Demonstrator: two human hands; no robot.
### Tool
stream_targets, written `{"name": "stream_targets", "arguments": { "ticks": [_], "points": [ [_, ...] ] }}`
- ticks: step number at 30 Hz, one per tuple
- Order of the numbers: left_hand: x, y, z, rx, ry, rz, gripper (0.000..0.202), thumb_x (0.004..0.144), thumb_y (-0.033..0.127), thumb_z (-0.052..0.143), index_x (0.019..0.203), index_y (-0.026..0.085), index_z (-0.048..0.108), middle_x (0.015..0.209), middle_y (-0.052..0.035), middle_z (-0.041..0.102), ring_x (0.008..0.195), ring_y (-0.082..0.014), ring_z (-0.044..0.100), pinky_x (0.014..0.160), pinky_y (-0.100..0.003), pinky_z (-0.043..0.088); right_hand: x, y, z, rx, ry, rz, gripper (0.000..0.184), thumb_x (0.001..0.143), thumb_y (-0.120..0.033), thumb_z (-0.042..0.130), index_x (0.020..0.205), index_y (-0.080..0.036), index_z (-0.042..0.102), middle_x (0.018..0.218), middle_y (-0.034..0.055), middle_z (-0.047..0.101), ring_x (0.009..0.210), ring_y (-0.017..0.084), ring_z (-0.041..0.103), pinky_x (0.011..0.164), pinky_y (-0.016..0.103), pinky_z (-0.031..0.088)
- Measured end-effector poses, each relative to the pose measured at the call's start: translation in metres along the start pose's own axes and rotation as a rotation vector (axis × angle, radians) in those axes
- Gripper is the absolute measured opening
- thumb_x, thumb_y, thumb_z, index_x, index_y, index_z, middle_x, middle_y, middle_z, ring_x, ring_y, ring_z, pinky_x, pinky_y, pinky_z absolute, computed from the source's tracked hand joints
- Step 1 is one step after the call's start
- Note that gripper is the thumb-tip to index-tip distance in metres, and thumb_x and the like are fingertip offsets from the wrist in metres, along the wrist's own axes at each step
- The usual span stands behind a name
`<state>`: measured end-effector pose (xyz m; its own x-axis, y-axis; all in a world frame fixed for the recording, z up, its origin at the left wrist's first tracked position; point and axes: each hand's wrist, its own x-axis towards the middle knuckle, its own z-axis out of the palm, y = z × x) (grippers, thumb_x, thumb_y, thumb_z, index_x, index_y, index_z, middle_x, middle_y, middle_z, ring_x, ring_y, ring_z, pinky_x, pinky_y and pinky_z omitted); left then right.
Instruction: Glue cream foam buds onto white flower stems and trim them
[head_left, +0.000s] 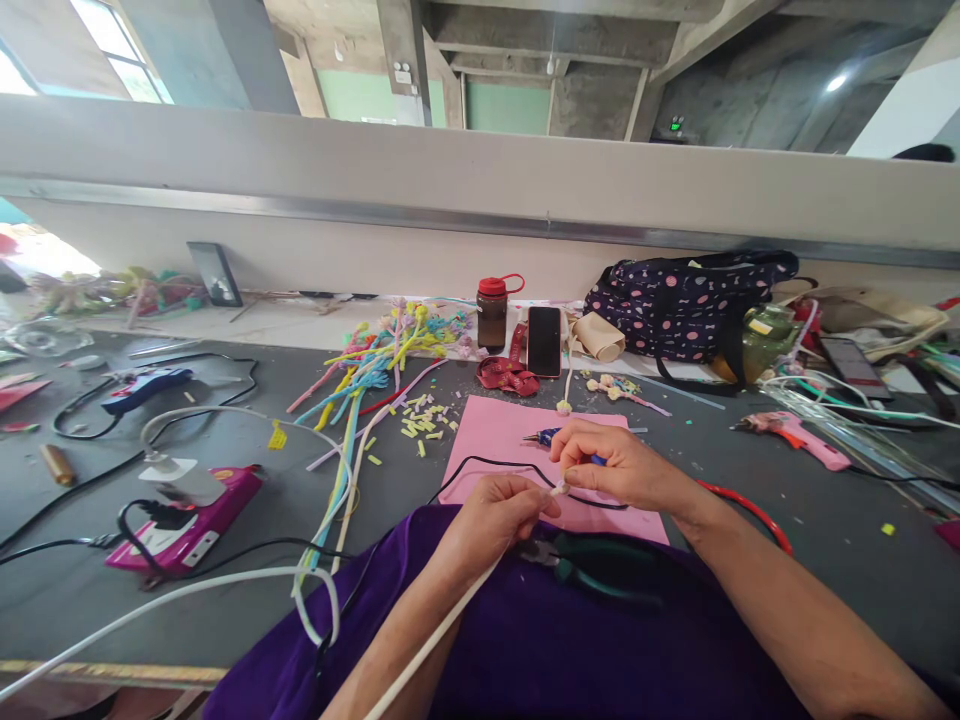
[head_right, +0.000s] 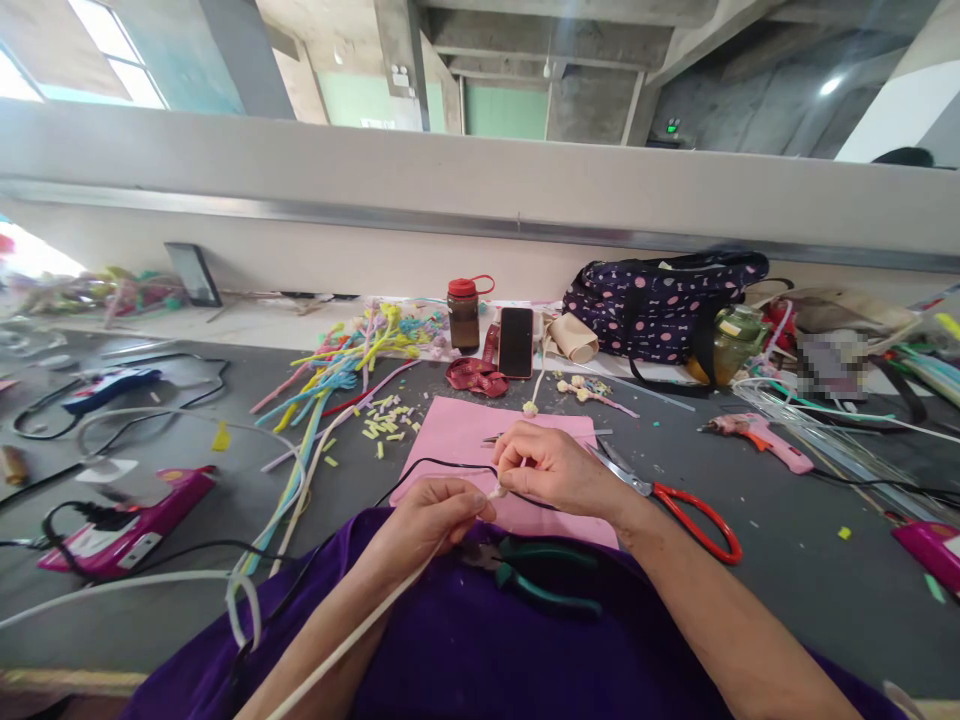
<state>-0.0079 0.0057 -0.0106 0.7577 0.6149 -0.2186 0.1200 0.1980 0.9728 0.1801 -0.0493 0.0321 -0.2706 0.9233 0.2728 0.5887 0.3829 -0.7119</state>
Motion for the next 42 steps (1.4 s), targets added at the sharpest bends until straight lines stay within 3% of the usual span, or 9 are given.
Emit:
{"name": "stream_targets", "arguments": {
  "ticks": [17, 26, 38, 42],
  "points": [
    [-0.0002, -0.0002, 0.0015, 0.088, 0.042, 0.028, 0.026, 0.074, 0.034, 0.055, 0.069, 0.013, 0.069, 0.044, 0.0056, 0.042, 0.039, -0.0058, 0.029, 0.041, -0.021, 0.018, -0.0011, -0.0041, 0.001, -0.121, -0.013, 0.053, 0.015, 0.079, -0.012, 0.057, 0.065, -0.017, 0.059, 0.091, 0.0025, 0.06, 0.081, 0.014, 0.058, 0.076, 0.026, 0.044],
    [-0.0005, 0.0003, 0.0016, 0.143, 0.066, 0.073, 0.027, 0.074, 0.035, 0.055, 0.069, 0.012, 0.069, 0.047, 0.0041, 0.045, 0.044, -0.0071, 0.035, 0.044, -0.021, 0.022, 0.0007, 0.0013, 0.0042, -0.06, 0.041, 0.075, 0.017, 0.075, -0.011, 0.06, 0.058, -0.017, 0.057, 0.085, 0.0027, 0.061, 0.078, 0.015, 0.058, 0.073, 0.027, 0.044],
    [0.0002, 0.0006, -0.0034, -0.21, -0.059, -0.049, 0.024, 0.073, 0.033, 0.057, 0.067, 0.011, 0.066, 0.038, 0.0063, 0.039, 0.032, -0.003, 0.022, 0.037, -0.02, 0.01, 0.0016, 0.0026, -0.005, 0.048, 0.112, 0.056, 0.02, 0.08, -0.018, 0.056, 0.062, -0.017, 0.063, 0.08, 0.0038, 0.063, 0.077, 0.016, 0.059, 0.074, 0.031, 0.045],
    [0.0011, 0.0, -0.0041, -0.308, -0.098, -0.066, 0.023, 0.072, 0.031, 0.058, 0.066, 0.01, 0.065, 0.037, 0.0055, 0.04, 0.03, -0.0025, 0.023, 0.035, -0.019, 0.008, 0.001, 0.002, -0.0031, 0.094, 0.121, 0.007, 0.012, 0.08, -0.015, 0.056, 0.083, -0.019, 0.067, 0.088, 0.0037, 0.063, 0.087, 0.017, 0.059, 0.08, 0.031, 0.045]
  ]
}}
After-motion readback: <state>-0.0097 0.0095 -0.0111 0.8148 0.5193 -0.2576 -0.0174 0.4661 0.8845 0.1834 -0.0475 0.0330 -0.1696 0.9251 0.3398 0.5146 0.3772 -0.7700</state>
